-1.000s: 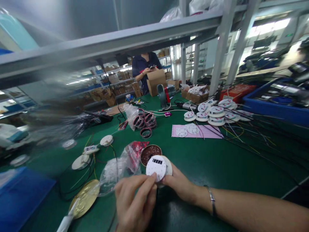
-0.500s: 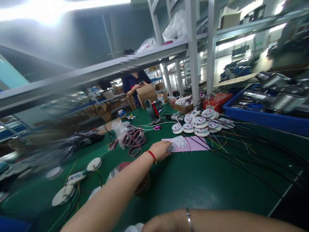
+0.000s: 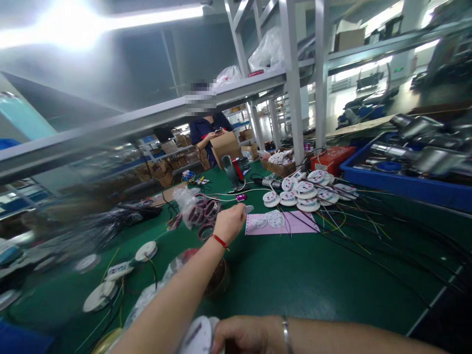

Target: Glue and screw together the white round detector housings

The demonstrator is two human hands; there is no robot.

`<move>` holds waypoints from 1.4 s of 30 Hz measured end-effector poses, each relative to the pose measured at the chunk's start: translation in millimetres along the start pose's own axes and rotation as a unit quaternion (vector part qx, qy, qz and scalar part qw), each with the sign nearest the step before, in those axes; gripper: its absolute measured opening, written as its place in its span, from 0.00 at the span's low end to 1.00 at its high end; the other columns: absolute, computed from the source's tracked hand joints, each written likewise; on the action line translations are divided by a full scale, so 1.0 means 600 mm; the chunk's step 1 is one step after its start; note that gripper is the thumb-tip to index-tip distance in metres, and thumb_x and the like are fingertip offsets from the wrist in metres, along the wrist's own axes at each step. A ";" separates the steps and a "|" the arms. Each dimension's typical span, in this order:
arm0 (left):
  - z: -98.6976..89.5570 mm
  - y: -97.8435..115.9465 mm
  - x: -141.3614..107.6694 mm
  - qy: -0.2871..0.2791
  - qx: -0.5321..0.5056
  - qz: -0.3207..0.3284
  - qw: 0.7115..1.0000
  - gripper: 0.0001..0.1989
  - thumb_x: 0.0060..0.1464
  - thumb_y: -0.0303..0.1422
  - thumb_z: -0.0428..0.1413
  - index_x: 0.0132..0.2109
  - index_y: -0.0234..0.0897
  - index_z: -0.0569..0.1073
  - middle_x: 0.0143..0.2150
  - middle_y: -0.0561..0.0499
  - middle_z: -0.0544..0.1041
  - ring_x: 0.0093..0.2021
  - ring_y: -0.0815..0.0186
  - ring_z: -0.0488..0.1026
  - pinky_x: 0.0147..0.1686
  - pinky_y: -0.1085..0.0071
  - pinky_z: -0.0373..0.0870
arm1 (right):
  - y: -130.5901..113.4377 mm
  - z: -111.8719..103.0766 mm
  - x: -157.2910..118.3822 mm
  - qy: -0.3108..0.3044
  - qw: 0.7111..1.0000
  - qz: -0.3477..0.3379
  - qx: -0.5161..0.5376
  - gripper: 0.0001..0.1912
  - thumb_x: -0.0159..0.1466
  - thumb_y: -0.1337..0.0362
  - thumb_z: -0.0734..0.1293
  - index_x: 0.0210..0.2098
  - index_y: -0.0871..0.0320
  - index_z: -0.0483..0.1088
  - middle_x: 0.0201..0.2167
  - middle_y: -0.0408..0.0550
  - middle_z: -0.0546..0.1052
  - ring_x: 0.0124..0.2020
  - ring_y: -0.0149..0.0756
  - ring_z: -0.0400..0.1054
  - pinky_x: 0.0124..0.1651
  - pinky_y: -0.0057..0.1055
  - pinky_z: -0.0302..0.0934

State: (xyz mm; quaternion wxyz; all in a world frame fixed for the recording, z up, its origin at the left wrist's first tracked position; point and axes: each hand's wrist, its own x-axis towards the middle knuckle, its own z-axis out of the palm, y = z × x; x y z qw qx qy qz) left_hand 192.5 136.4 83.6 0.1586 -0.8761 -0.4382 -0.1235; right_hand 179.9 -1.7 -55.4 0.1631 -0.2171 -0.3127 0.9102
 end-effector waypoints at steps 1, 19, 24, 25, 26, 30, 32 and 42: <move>-0.021 -0.013 -0.020 0.038 -0.001 -0.030 0.999 0.12 0.62 0.29 0.43 0.44 0.34 0.70 0.38 0.45 0.78 0.37 0.64 0.76 0.37 0.72 0.69 | -0.008 0.007 -0.015 -0.017 0.999 -0.026 0.025 0.16 0.46 0.68 0.57 0.32 0.65 0.71 0.27 0.49 0.75 0.29 0.30 0.68 0.45 0.30 0.59; -0.065 -0.033 -0.404 0.231 -0.115 0.110 0.960 0.18 0.56 0.18 0.50 0.53 0.30 0.71 0.49 0.42 0.76 0.52 0.64 0.72 0.50 0.70 0.70 | -0.058 0.082 -0.106 0.058 0.988 -0.136 0.051 0.20 0.46 0.61 0.65 0.37 0.65 0.66 0.29 0.48 0.74 0.28 0.33 0.69 0.41 0.37 0.62; -0.054 -0.033 -0.409 0.207 -0.122 0.091 0.966 0.19 0.57 0.18 0.49 0.55 0.30 0.70 0.52 0.42 0.74 0.54 0.65 0.70 0.52 0.72 0.68 | -0.055 0.076 -0.102 0.047 0.990 -0.119 0.052 0.20 0.48 0.60 0.65 0.38 0.64 0.65 0.28 0.48 0.73 0.28 0.33 0.70 0.41 0.37 0.62; -0.054 -0.033 -0.410 0.210 -0.124 0.084 0.966 0.20 0.56 0.18 0.49 0.55 0.31 0.70 0.52 0.43 0.75 0.54 0.66 0.70 0.52 0.72 0.67 | -0.054 0.075 -0.102 0.045 0.991 -0.119 0.052 0.20 0.48 0.60 0.65 0.38 0.64 0.65 0.28 0.48 0.73 0.28 0.33 0.70 0.41 0.37 0.62; -0.054 -0.032 -0.411 0.211 -0.125 0.077 0.967 0.20 0.56 0.18 0.49 0.55 0.31 0.70 0.51 0.43 0.75 0.53 0.66 0.70 0.53 0.72 0.67 | -0.054 0.075 -0.102 0.045 0.991 -0.117 0.053 0.20 0.48 0.60 0.65 0.39 0.64 0.64 0.28 0.48 0.74 0.28 0.33 0.70 0.41 0.37 0.62; -0.056 -0.031 -0.411 0.196 -0.125 0.080 0.969 0.19 0.57 0.18 0.49 0.54 0.31 0.70 0.52 0.43 0.74 0.54 0.67 0.70 0.53 0.73 0.67 | -0.052 0.071 -0.099 0.044 0.991 -0.112 0.063 0.22 0.47 0.59 0.65 0.39 0.64 0.63 0.29 0.49 0.74 0.28 0.34 0.70 0.40 0.37 0.62; -0.057 -0.030 -0.408 0.189 -0.121 0.083 0.971 0.19 0.57 0.19 0.49 0.54 0.31 0.70 0.53 0.43 0.74 0.55 0.66 0.69 0.53 0.73 0.66 | -0.052 0.069 -0.098 0.042 0.991 -0.111 0.064 0.21 0.47 0.59 0.65 0.38 0.64 0.63 0.29 0.49 0.74 0.28 0.34 0.70 0.40 0.37 0.62; -0.057 -0.020 -0.401 0.167 -0.185 0.058 0.967 0.16 0.55 0.22 0.53 0.51 0.34 0.70 0.51 0.44 0.74 0.53 0.65 0.69 0.52 0.69 0.67 | -0.054 0.068 -0.100 0.049 0.984 -0.145 0.089 0.21 0.47 0.64 0.65 0.41 0.63 0.64 0.30 0.47 0.73 0.31 0.33 0.68 0.41 0.37 0.62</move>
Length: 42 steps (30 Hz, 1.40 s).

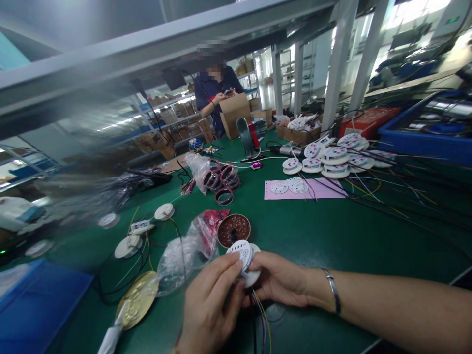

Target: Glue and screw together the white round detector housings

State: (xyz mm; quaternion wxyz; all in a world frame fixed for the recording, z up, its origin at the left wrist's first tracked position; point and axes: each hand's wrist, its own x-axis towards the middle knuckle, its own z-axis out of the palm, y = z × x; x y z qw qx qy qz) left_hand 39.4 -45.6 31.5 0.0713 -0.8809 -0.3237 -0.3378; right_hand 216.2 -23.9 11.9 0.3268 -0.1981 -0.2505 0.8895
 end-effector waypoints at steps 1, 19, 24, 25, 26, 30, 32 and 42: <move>0.002 0.001 -0.002 0.010 -0.003 -0.005 1.000 0.15 0.54 0.21 0.54 0.50 0.34 0.71 0.50 0.45 0.74 0.52 0.65 0.69 0.52 0.69 0.67 | -0.001 -0.001 -0.001 -0.005 1.000 -0.001 0.010 0.21 0.48 0.63 0.65 0.41 0.63 0.65 0.31 0.48 0.73 0.32 0.34 0.68 0.41 0.37 0.62; -0.007 0.020 0.016 -0.043 -0.354 -0.386 0.851 0.13 0.58 0.42 0.51 0.41 0.37 0.67 0.36 0.52 0.69 0.39 0.66 0.66 0.40 0.70 0.64 | -0.010 0.013 -0.017 -0.037 0.957 -0.132 -0.256 0.26 0.59 0.49 0.65 0.50 0.59 0.59 0.38 0.49 0.68 0.31 0.34 0.66 0.30 0.30 0.64; -0.006 0.025 0.015 -0.016 -0.404 -0.384 0.830 0.13 0.56 0.42 0.53 0.42 0.37 0.67 0.36 0.52 0.68 0.37 0.67 0.64 0.39 0.71 0.61 | -0.023 0.020 -0.032 0.004 0.887 -0.199 -0.417 0.25 0.60 0.45 0.63 0.43 0.61 0.61 0.33 0.44 0.65 0.30 0.28 0.58 0.30 0.22 0.54; -0.005 0.026 0.015 -0.007 -0.409 -0.386 0.827 0.13 0.56 0.42 0.54 0.42 0.37 0.66 0.36 0.52 0.68 0.37 0.67 0.63 0.38 0.72 0.61 | -0.025 0.020 -0.034 0.009 0.874 -0.207 -0.439 0.24 0.61 0.45 0.62 0.43 0.60 0.61 0.32 0.44 0.65 0.30 0.28 0.57 0.29 0.22 0.53; -0.004 0.027 0.015 0.002 -0.413 -0.389 0.824 0.14 0.56 0.43 0.54 0.42 0.37 0.66 0.36 0.52 0.67 0.37 0.68 0.63 0.37 0.72 0.61 | -0.026 0.020 -0.035 0.012 0.863 -0.214 -0.458 0.23 0.61 0.45 0.61 0.42 0.60 0.61 0.32 0.44 0.65 0.30 0.28 0.57 0.29 0.23 0.53; -0.003 0.033 0.017 -0.010 -0.462 -0.403 0.790 0.15 0.56 0.44 0.53 0.42 0.37 0.63 0.35 0.53 0.66 0.34 0.69 0.63 0.33 0.74 0.62 | -0.030 0.018 -0.036 0.010 0.837 -0.243 -0.491 0.21 0.62 0.46 0.60 0.37 0.60 0.62 0.32 0.45 0.65 0.29 0.29 0.57 0.29 0.23 0.53; -0.001 0.035 0.016 -0.046 -0.509 -0.394 0.764 0.16 0.57 0.44 0.51 0.43 0.36 0.65 0.35 0.52 0.67 0.34 0.69 0.63 0.32 0.74 0.62 | -0.030 0.020 -0.037 0.007 0.834 -0.267 -0.483 0.20 0.62 0.47 0.60 0.36 0.60 0.62 0.30 0.44 0.65 0.28 0.28 0.56 0.28 0.23 0.53; 0.023 0.038 0.017 -0.036 -0.578 -0.403 0.709 0.22 0.55 0.47 0.52 0.39 0.28 0.73 0.28 0.49 0.71 0.27 0.71 0.61 0.26 0.76 0.59 | -0.011 0.024 -0.027 0.024 0.908 -0.217 -0.358 0.22 0.62 0.47 0.60 0.38 0.62 0.64 0.28 0.45 0.66 0.25 0.27 0.58 0.26 0.24 0.56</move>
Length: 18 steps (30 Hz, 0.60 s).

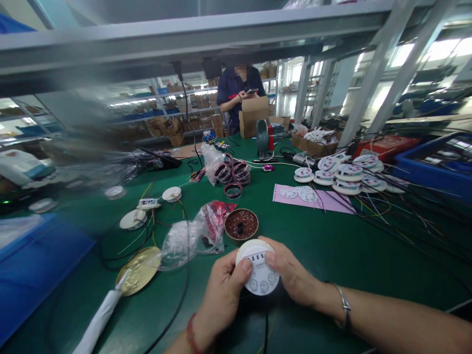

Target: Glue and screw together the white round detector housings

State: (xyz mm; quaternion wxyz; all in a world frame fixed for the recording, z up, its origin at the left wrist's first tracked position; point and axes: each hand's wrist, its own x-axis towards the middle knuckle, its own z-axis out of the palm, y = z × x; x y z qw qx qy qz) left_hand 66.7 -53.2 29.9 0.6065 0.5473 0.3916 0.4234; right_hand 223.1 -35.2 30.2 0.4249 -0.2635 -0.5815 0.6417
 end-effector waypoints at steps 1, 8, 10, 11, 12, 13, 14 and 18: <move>0.000 0.001 0.002 -0.005 -0.010 -0.008 1.000 0.22 0.56 0.47 0.51 0.39 0.28 0.73 0.27 0.49 0.71 0.25 0.71 0.62 0.26 0.75 0.59 | 0.003 0.000 0.001 -0.004 1.000 0.025 0.018 0.22 0.62 0.47 0.60 0.40 0.62 0.63 0.28 0.45 0.67 0.24 0.28 0.60 0.25 0.24 0.57; -0.014 0.022 -0.004 0.033 0.133 0.024 0.990 0.20 0.58 0.48 0.47 0.37 0.33 0.69 0.30 0.52 0.69 0.29 0.69 0.63 0.28 0.74 0.59 | -0.002 -0.007 0.000 -0.037 0.996 0.062 -0.044 0.23 0.57 0.50 0.68 0.42 0.59 0.60 0.32 0.44 0.68 0.29 0.30 0.63 0.29 0.24 0.59; -0.014 0.030 -0.008 0.059 0.207 0.038 0.976 0.19 0.56 0.48 0.51 0.35 0.35 0.67 0.29 0.54 0.67 0.30 0.69 0.62 0.28 0.75 0.57 | -0.006 -0.007 -0.003 -0.036 0.992 0.037 -0.116 0.19 0.58 0.54 0.68 0.39 0.59 0.61 0.32 0.43 0.66 0.31 0.30 0.60 0.31 0.24 0.57; -0.013 0.034 -0.010 0.066 0.233 0.038 0.969 0.19 0.54 0.48 0.53 0.34 0.35 0.66 0.29 0.55 0.67 0.29 0.70 0.62 0.28 0.75 0.57 | -0.007 -0.007 -0.005 -0.040 0.988 0.032 -0.143 0.18 0.58 0.55 0.68 0.38 0.59 0.61 0.32 0.43 0.66 0.31 0.30 0.59 0.31 0.24 0.56; -0.012 0.037 -0.011 0.071 0.248 0.037 0.965 0.18 0.53 0.48 0.54 0.34 0.35 0.66 0.28 0.55 0.67 0.29 0.70 0.62 0.28 0.75 0.57 | -0.008 -0.006 -0.006 -0.044 0.986 0.030 -0.159 0.17 0.58 0.55 0.68 0.39 0.59 0.61 0.32 0.43 0.66 0.31 0.30 0.59 0.31 0.25 0.55; -0.011 0.040 -0.013 0.074 0.253 0.037 0.964 0.18 0.52 0.48 0.55 0.33 0.36 0.65 0.28 0.56 0.66 0.29 0.70 0.62 0.28 0.75 0.56 | -0.009 -0.005 -0.007 -0.048 0.985 0.029 -0.163 0.17 0.58 0.55 0.68 0.39 0.59 0.62 0.32 0.43 0.65 0.31 0.30 0.58 0.31 0.25 0.55; -0.010 0.042 -0.014 0.074 0.249 0.039 0.965 0.18 0.52 0.47 0.55 0.33 0.36 0.65 0.28 0.56 0.66 0.29 0.70 0.61 0.28 0.75 0.56 | -0.009 -0.005 -0.008 -0.055 0.986 0.031 -0.155 0.18 0.58 0.55 0.68 0.40 0.59 0.62 0.32 0.43 0.65 0.31 0.30 0.58 0.31 0.25 0.55; -0.011 0.048 -0.017 0.059 0.197 0.049 0.977 0.17 0.53 0.47 0.55 0.32 0.35 0.65 0.27 0.56 0.64 0.28 0.71 0.60 0.27 0.75 0.56 | -0.008 -0.005 -0.003 -0.072 0.992 0.039 -0.092 0.21 0.57 0.52 0.67 0.41 0.59 0.61 0.32 0.44 0.65 0.31 0.31 0.58 0.31 0.25 0.55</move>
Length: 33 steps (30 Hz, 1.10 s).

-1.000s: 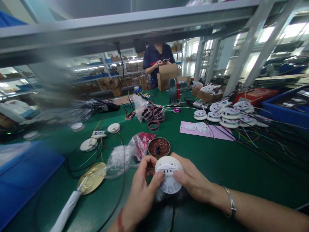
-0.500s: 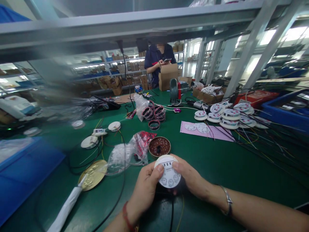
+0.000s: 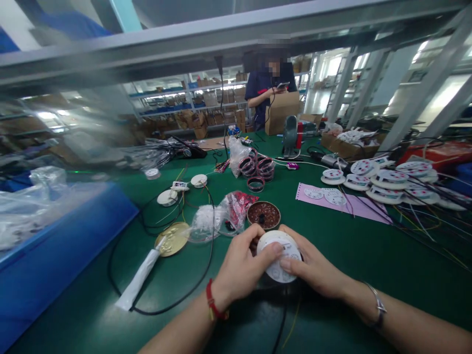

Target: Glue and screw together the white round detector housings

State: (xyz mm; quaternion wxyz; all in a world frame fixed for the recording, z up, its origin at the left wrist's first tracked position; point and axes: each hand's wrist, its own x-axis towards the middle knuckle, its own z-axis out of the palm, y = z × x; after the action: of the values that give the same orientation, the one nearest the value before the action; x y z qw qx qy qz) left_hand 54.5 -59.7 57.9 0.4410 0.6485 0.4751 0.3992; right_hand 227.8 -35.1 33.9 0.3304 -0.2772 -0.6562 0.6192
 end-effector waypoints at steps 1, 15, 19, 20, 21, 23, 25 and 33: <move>-0.001 0.000 0.001 -0.003 -0.012 0.000 1.000 0.17 0.53 0.46 0.54 0.32 0.35 0.66 0.26 0.56 0.64 0.28 0.71 0.59 0.27 0.75 0.56 | 0.001 -0.001 0.002 -0.003 1.000 0.000 0.014 0.21 0.57 0.52 0.68 0.41 0.60 0.61 0.32 0.44 0.65 0.31 0.30 0.59 0.31 0.25 0.55; -0.209 -0.069 -0.145 0.400 0.366 -0.111 0.833 0.17 0.55 0.45 0.50 0.42 0.37 0.72 0.37 0.48 0.74 0.37 0.60 0.70 0.38 0.67 0.65 | 0.009 -0.037 -0.009 -0.175 0.930 0.106 0.306 0.32 0.47 0.44 0.73 0.41 0.63 0.70 0.32 0.51 0.72 0.26 0.33 0.68 0.28 0.28 0.62; -0.271 -0.144 -0.224 0.294 0.514 -0.207 0.779 0.26 0.55 0.49 0.47 0.49 0.34 0.72 0.47 0.41 0.72 0.48 0.51 0.68 0.46 0.60 0.64 | 0.017 -0.020 -0.014 -0.229 0.914 0.121 0.313 0.31 0.48 0.45 0.73 0.40 0.64 0.71 0.33 0.53 0.72 0.29 0.34 0.69 0.30 0.27 0.62; -0.277 -0.157 -0.233 0.278 0.528 -0.219 0.772 0.26 0.55 0.50 0.46 0.49 0.34 0.72 0.47 0.41 0.72 0.48 0.50 0.68 0.46 0.58 0.64 | 0.018 -0.015 -0.014 -0.232 0.913 0.128 0.309 0.31 0.48 0.46 0.74 0.40 0.65 0.71 0.34 0.54 0.73 0.30 0.34 0.69 0.33 0.28 0.63; -0.280 -0.166 -0.239 0.271 0.534 -0.226 0.769 0.26 0.55 0.49 0.46 0.48 0.34 0.72 0.46 0.41 0.72 0.48 0.50 0.68 0.46 0.58 0.64 | 0.019 -0.010 -0.012 -0.231 0.914 0.134 0.306 0.30 0.49 0.47 0.74 0.41 0.65 0.71 0.35 0.55 0.74 0.32 0.35 0.70 0.36 0.29 0.63; -0.278 -0.170 -0.241 0.280 0.516 -0.223 0.778 0.24 0.55 0.49 0.46 0.46 0.34 0.71 0.44 0.42 0.73 0.45 0.51 0.69 0.43 0.59 0.65 | 0.021 -0.001 -0.009 -0.225 0.915 0.138 0.304 0.29 0.49 0.51 0.74 0.43 0.65 0.70 0.38 0.56 0.74 0.36 0.36 0.70 0.41 0.30 0.62; -0.267 -0.157 -0.240 0.307 0.455 -0.215 0.808 0.22 0.55 0.49 0.47 0.46 0.36 0.69 0.40 0.44 0.74 0.40 0.54 0.71 0.39 0.62 0.66 | 0.023 0.007 -0.005 -0.209 0.921 0.125 0.303 0.27 0.50 0.54 0.74 0.44 0.64 0.69 0.40 0.55 0.74 0.38 0.35 0.69 0.42 0.30 0.60; -0.147 -0.041 -0.259 0.311 -0.066 -0.158 0.935 0.24 0.49 0.51 0.56 0.46 0.37 0.70 0.22 0.55 0.68 0.20 0.71 0.61 0.21 0.75 0.61 | 0.034 0.024 -0.005 -0.152 0.947 0.057 0.278 0.26 0.51 0.63 0.75 0.45 0.60 0.63 0.37 0.45 0.72 0.35 0.28 0.66 0.36 0.24 0.55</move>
State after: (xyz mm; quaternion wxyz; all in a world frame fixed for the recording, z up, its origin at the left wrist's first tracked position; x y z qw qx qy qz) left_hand -70.3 -189.5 44.9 0.3704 0.3778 0.6572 0.5369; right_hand 217.5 -44.7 13.2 0.2549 -0.1141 -0.4837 0.8295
